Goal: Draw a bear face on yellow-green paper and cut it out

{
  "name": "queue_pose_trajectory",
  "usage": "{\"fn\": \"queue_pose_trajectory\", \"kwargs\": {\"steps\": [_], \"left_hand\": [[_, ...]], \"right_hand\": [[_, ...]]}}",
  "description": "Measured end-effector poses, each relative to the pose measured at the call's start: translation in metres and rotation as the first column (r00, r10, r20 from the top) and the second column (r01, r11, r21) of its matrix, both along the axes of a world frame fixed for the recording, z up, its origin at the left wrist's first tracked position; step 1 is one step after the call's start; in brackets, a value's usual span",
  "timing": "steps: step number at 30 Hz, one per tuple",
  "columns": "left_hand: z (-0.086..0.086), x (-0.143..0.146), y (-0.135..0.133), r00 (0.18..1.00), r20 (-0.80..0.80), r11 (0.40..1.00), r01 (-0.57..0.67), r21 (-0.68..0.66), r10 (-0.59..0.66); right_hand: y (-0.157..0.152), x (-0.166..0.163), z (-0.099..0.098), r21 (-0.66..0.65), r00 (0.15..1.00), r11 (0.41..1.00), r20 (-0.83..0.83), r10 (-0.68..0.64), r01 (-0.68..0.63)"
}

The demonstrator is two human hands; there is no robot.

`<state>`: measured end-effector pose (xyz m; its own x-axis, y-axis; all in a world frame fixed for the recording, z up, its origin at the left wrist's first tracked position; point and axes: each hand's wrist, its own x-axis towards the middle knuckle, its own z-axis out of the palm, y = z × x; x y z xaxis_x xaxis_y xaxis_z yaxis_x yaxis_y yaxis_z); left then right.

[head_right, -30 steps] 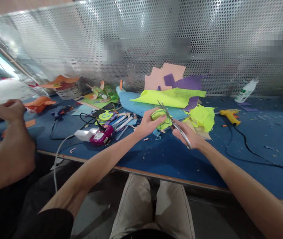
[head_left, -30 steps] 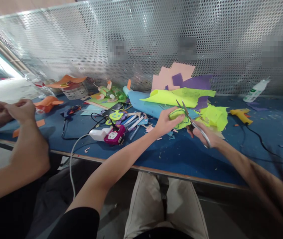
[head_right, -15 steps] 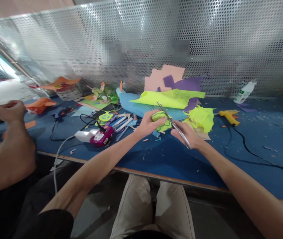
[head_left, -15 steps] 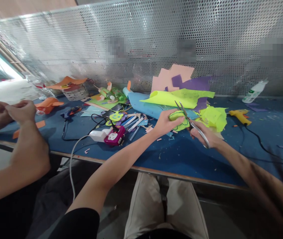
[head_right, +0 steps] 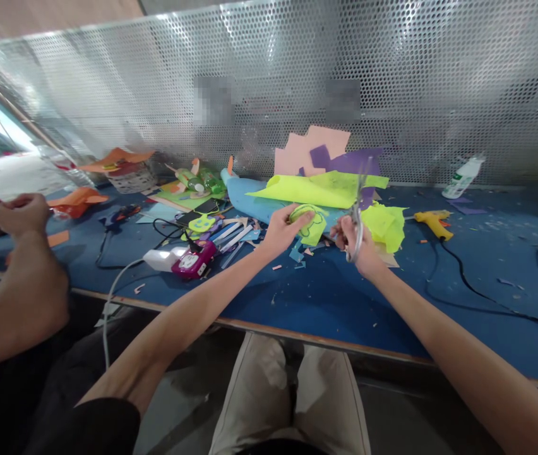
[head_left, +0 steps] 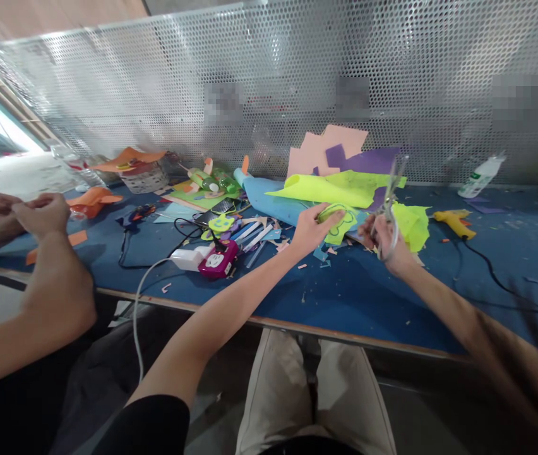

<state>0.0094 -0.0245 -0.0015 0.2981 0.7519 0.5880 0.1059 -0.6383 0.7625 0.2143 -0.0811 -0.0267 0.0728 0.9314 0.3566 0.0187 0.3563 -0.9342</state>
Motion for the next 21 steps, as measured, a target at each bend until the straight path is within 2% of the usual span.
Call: {"fn": "queue_pose_trajectory", "kwargs": {"steps": [2, 4, 10, 16, 21], "left_hand": [[-0.004, 0.001, 0.004, 1.000, -0.009, 1.000, 0.001, -0.020, -0.001], [-0.007, 0.002, 0.007, 0.999, -0.028, 0.999, 0.024, -0.042, -0.026], [-0.016, 0.006, 0.010, 0.994, -0.039, 0.992, 0.097, -0.082, -0.100], [-0.016, 0.009, 0.007, 0.990, 0.093, 0.978, 0.123, -0.170, -0.108], [-0.014, 0.009, 0.013, 0.945, 0.317, 0.949, 0.176, -0.263, -0.087]], "right_hand": [[0.002, -0.001, 0.003, -0.013, 0.993, 0.998, -0.094, -0.068, 0.067], [0.003, -0.001, 0.005, -0.003, 0.989, 0.995, -0.109, -0.096, 0.096], [0.003, -0.002, 0.005, -0.071, 0.997, 0.995, -0.016, -0.072, 0.070], [0.004, -0.001, 0.005, -0.088, 0.999, 0.995, 0.029, -0.045, 0.048], [0.007, 0.003, 0.004, -0.082, 0.996, 0.993, 0.041, -0.081, 0.084]]}}
